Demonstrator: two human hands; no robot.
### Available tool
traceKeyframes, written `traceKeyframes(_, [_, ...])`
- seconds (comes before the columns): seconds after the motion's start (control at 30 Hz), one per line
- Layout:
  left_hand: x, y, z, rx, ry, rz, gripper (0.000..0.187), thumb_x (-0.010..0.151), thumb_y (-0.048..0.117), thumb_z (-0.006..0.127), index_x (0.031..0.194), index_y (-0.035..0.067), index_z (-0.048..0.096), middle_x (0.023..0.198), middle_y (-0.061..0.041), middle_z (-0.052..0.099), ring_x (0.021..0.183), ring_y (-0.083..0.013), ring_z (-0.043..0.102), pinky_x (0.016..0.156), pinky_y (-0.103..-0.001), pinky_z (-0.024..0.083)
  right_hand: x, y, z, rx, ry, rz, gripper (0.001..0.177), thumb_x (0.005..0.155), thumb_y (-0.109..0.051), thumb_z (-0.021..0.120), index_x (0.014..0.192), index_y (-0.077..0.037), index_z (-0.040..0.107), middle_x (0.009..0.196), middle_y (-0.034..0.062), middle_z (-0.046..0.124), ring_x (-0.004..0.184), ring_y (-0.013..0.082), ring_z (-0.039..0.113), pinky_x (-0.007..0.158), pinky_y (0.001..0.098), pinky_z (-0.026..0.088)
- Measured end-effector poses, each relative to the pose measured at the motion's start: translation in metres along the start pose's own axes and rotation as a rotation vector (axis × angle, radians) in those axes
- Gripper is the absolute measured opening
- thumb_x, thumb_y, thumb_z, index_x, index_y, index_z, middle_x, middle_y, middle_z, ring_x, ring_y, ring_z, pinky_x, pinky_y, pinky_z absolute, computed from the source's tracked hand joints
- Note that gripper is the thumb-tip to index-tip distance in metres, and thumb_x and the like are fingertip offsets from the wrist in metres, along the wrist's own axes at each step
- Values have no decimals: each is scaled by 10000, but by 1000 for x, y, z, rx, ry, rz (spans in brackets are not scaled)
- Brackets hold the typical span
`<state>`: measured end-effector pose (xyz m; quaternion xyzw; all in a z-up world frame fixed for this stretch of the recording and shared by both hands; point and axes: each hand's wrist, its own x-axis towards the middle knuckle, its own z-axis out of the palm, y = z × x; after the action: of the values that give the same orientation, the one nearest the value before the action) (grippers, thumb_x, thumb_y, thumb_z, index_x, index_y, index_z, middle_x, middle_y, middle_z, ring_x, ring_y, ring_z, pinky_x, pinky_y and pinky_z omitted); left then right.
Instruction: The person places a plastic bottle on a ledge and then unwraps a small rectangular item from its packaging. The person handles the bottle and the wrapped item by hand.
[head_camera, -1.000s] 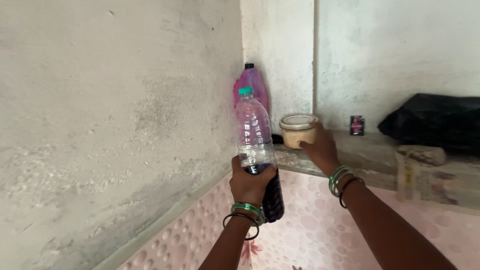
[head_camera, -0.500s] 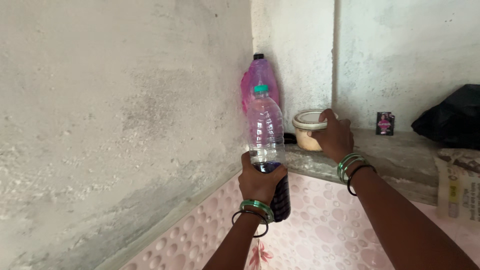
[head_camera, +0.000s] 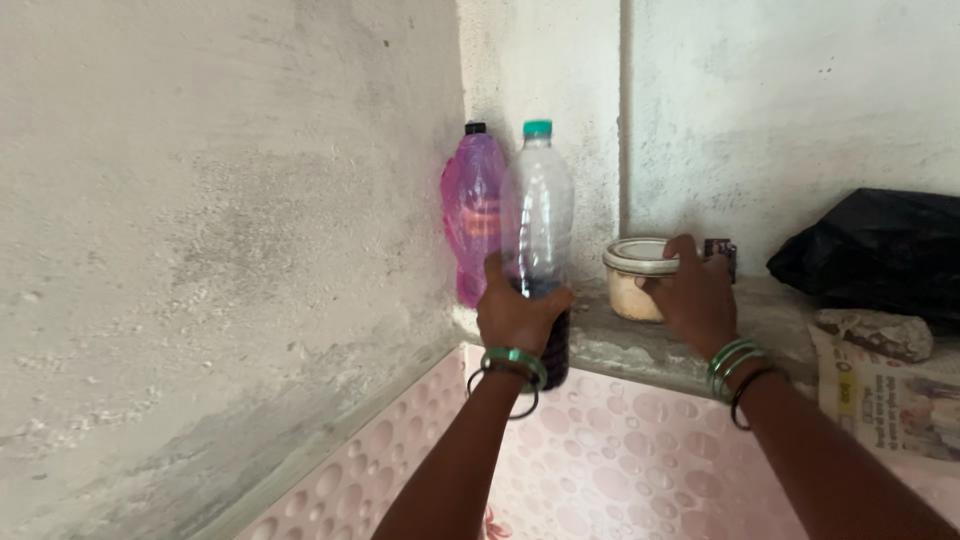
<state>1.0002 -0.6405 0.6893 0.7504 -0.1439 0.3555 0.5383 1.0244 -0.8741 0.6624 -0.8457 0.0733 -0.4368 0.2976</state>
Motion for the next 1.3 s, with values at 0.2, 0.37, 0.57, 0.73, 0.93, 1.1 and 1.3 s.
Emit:
traceKeyframes(0.2, [30, 13, 31, -93, 44, 51, 915, 562, 322, 868, 1344, 72, 465, 1011, -185, 737, 919, -367, 732, 826, -458, 576, -41, -21, 31, -233, 304, -524, 403, 821, -168, 713, 1219, -116, 674, 1166, 108, 645, 1168, 263, 586, 1114, 544, 373])
traceKeyframes(0.37, [54, 10, 50, -3, 10, 41, 894, 587, 341, 879, 1333, 68, 469, 1015, -214, 728, 944, -401, 716, 838, -486, 565, -49, -22, 36, -72, 185, -802, 428, 843, -164, 664, 1249, -35, 623, 1264, 147, 628, 1196, 309, 549, 1024, 506, 379])
traceKeyframes(0.57, [83, -14, 82, -50, 83, 32, 948, 588, 353, 883, 1390, 89, 453, 1078, -222, 704, 1008, -407, 693, 869, -482, 550, -49, -22, 44, -63, 222, -785, 429, 897, -206, 631, 1286, -27, 610, 1327, 166, 608, 1245, 331, 536, 985, 530, 360])
traceKeyframes(0.73, [95, -24, 109, -72, -25, 38, 969, 580, 402, 876, 1395, 95, 453, 1052, -190, 720, 993, -357, 707, 876, -448, 560, -44, -28, 46, -241, 238, -723, 469, 857, -237, 615, 1271, -17, 621, 1333, 171, 603, 1233, 301, 519, 964, 537, 356])
traceKeyframes(0.93, [101, -36, 122, -123, 13, 106, 917, 589, 373, 844, 1372, 68, 476, 1071, -173, 734, 984, -340, 725, 876, -438, 571, -47, -33, 46, -355, 172, -737, 462, 868, -263, 606, 1250, -8, 648, 1334, 116, 615, 1224, 250, 520, 949, 526, 344])
traceKeyframes(1.1, [98, -38, 130, -175, 70, 160, 886, 638, 329, 855, 1385, 57, 464, 1176, -200, 693, 1052, -350, 694, 926, -429, 556, -47, -33, 47, -389, 188, -771, 444, 888, -262, 595, 1232, 11, 662, 1346, 118, 620, 1237, 246, 511, 987, 521, 330])
traceKeyframes(1.3, [105, -42, 135, -146, 7, 182, 911, 653, 312, 837, 1422, 37, 436, 1202, -211, 669, 1092, -356, 672, 953, -436, 539, -48, -33, 48, -355, 204, -768, 434, 890, -266, 585, 1215, 4, 681, 1319, 102, 640, 1253, 235, 508, 1018, 538, 314])
